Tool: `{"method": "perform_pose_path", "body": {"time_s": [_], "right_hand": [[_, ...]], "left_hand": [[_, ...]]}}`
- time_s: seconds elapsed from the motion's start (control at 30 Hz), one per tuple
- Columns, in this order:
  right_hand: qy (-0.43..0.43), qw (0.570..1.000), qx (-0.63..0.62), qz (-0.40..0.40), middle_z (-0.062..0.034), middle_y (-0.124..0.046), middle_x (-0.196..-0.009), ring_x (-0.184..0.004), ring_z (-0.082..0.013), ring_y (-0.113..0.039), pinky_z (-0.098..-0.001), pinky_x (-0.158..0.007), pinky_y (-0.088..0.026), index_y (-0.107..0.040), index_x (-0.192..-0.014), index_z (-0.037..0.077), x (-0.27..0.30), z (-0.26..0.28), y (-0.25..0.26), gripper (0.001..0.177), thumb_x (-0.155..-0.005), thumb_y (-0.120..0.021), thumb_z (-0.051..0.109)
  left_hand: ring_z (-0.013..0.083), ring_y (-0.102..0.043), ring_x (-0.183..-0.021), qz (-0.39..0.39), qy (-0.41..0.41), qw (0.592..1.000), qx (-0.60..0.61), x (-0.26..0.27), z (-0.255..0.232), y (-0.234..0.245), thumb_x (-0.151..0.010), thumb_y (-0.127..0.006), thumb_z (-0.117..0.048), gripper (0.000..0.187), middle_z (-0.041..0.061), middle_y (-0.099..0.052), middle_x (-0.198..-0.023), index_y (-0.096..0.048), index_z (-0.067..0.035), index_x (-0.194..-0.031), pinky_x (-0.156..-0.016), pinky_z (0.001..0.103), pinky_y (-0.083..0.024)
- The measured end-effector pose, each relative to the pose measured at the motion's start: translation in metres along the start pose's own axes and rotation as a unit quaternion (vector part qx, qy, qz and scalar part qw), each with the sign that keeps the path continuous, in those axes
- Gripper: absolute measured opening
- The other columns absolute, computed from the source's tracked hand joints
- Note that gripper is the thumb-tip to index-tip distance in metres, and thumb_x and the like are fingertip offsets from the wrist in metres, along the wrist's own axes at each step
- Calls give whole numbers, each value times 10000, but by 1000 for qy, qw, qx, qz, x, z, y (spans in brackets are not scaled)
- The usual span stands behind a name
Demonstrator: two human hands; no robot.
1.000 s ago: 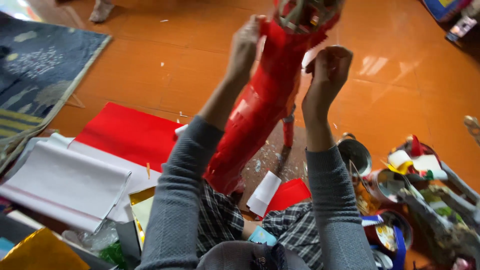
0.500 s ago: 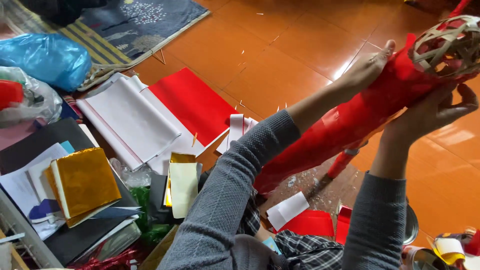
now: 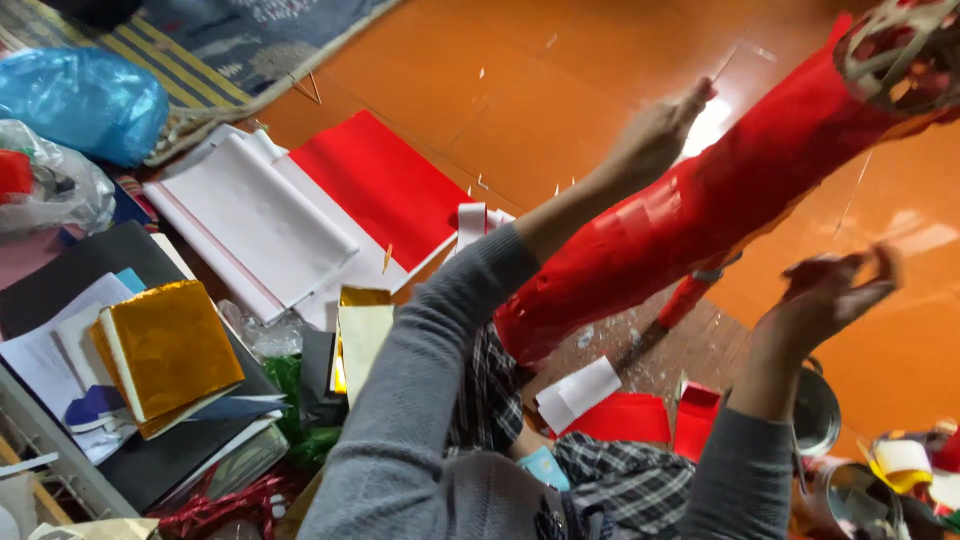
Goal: Decorating a horse-shaped craft object by cutting and applying paper strips.
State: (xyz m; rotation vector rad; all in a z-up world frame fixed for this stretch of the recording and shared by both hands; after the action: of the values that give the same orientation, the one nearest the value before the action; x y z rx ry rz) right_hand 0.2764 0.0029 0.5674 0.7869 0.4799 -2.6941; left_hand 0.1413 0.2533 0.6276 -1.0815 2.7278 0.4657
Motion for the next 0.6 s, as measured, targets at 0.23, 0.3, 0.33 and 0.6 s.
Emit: {"method": "perform_pose_path", "body": {"time_s": [0.23, 0.3, 0.33, 0.6], "right_hand": [[-317, 938, 127, 60, -50, -618, -843, -584, -116, -625, -221, -519, -537, -580, -1128, 131, 145, -223, 141, 154, -977, -606, 147], [-377, 908, 168, 76, -80, -623, -775, -568, -137, -633, -241, -502, -550, -611, -1115, 74, 194, -248, 172, 169, -979, -613, 175], [-388, 905, 159, 77, -79, -600, -794, -580, -125, -594, -234, -498, -514, -607, -1104, 39, 214, -258, 187, 170, -962, -616, 132], [-297, 889, 328, 118, -133, -681, -774, -679, -231, -656, -349, -594, -517, -629, -1181, 62, 283, -271, 219, 467, -744, -783, 8]], "left_hand": [[269, -627, -857, 89, -279, 956, -6, 215, -23, -68, -985, -384, -330, 298, 61, -577, -924, -591, -117, -962, -705, 365, -508], [264, -593, -744, 157, -352, 923, 12, 251, 59, -129, -994, -463, -228, 216, 28, -529, -783, -582, -133, -841, -615, 365, -505], [348, -604, -871, 303, -244, 921, 8, 282, 154, -180, -901, -559, -195, 174, 134, -587, -885, -594, -75, -1022, -746, 437, -506], [306, -645, -1084, 315, 214, 909, -170, 368, 449, -185, -902, -619, -208, 267, 107, -711, -1102, -695, -120, -1143, -906, 439, -529]]}}
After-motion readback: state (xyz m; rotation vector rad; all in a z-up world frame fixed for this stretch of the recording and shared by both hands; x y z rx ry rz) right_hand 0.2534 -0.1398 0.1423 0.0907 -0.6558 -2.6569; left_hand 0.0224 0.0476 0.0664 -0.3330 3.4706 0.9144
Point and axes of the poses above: each hand's wrist, its own x-axis away from the middle knuckle, its own y-axis out of the back of the hand, z = x × y, the point moved 7 cm from there along -x, towards the middle knuckle
